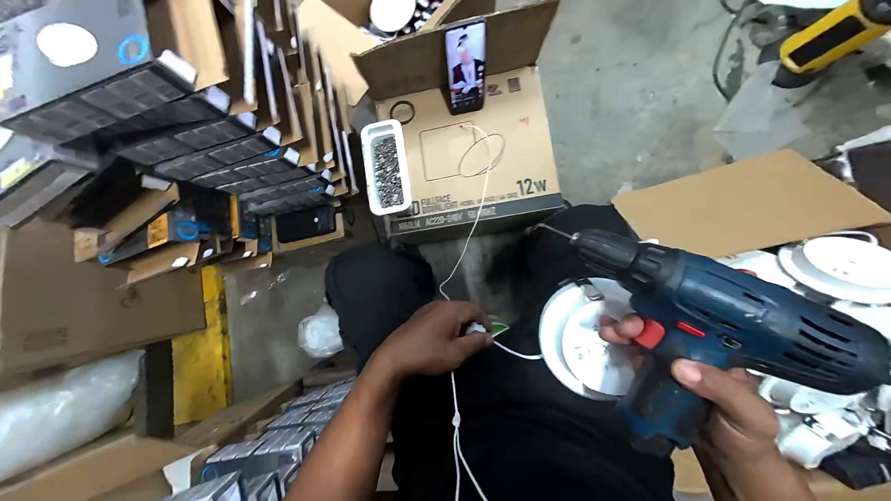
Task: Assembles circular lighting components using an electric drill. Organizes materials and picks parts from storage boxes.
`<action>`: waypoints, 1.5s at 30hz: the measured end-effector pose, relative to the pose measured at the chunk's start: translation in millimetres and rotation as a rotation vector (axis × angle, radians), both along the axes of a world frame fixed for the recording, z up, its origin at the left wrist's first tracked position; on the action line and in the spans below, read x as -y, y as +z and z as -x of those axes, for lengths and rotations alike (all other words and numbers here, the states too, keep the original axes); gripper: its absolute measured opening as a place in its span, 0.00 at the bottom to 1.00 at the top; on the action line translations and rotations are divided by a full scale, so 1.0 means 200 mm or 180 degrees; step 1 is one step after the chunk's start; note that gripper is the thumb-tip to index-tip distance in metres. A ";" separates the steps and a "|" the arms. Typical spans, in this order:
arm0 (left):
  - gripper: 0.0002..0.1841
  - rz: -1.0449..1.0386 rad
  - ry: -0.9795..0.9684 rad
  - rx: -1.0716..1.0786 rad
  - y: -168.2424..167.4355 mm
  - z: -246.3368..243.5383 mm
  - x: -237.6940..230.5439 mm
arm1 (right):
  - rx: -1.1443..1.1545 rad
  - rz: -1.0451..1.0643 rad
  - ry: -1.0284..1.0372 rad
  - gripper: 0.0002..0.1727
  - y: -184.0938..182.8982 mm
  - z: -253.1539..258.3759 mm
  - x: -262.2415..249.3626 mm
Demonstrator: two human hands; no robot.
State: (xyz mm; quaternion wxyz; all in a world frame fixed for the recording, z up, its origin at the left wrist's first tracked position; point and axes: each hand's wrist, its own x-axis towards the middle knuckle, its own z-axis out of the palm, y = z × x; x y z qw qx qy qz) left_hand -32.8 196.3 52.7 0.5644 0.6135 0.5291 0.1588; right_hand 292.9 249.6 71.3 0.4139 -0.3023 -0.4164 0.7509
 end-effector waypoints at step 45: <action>0.09 -0.1528 -0.2810 -0.1091 0.01 -1.13 -1.39 | 0.0304 -0.0397 0.0213 0.20 0.00 -0.07 0.05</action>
